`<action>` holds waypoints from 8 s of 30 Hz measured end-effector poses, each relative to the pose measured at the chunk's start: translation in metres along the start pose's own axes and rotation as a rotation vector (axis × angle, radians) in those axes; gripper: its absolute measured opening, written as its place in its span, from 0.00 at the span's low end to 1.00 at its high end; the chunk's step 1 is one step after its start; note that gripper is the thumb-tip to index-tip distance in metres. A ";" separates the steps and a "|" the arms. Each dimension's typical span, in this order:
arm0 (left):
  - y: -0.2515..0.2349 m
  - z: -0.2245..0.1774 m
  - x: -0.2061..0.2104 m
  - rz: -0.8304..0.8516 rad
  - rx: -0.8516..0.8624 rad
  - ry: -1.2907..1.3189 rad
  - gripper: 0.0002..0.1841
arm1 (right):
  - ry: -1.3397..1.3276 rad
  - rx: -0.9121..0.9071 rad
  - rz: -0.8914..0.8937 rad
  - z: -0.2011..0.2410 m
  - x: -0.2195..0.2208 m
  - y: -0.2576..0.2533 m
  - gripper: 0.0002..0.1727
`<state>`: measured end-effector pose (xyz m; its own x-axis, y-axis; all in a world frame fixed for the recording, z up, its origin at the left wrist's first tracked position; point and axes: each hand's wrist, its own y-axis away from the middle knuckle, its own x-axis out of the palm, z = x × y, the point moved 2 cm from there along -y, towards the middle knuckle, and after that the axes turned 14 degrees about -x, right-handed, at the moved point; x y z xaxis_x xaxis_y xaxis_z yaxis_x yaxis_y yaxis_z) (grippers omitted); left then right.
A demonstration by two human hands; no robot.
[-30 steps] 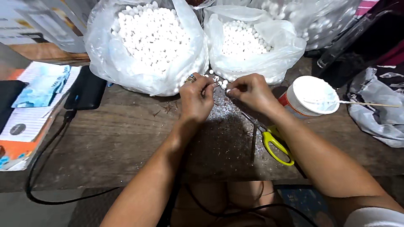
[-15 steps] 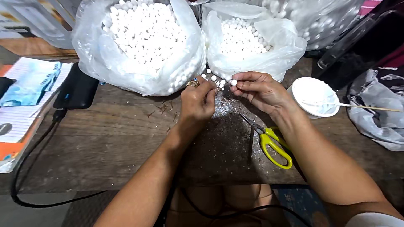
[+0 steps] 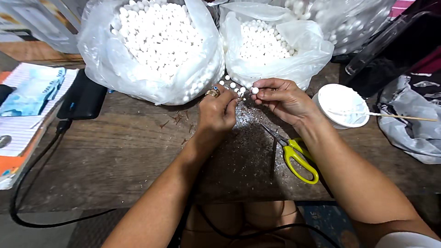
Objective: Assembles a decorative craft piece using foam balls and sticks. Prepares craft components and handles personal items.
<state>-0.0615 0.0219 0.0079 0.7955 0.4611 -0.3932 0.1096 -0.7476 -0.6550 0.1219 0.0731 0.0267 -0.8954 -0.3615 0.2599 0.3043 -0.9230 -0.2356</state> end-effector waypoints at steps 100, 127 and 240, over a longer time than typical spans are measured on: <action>-0.014 0.012 -0.018 -0.209 -0.197 0.183 0.05 | 1.089 -0.429 0.223 0.007 0.029 -0.033 0.10; 0.001 0.002 0.003 -0.117 -0.143 0.203 0.03 | -0.041 0.063 -0.121 0.000 0.019 0.014 0.17; 0.007 -0.012 0.008 0.108 -0.730 0.721 0.06 | 0.718 -0.337 0.133 -0.001 0.036 0.029 0.03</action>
<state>-0.0469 0.0146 0.0083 0.9646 0.1581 0.2113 0.1604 -0.9870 0.0064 0.0981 0.0330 0.0279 -0.8840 -0.1865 -0.4286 0.4108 -0.7475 -0.5219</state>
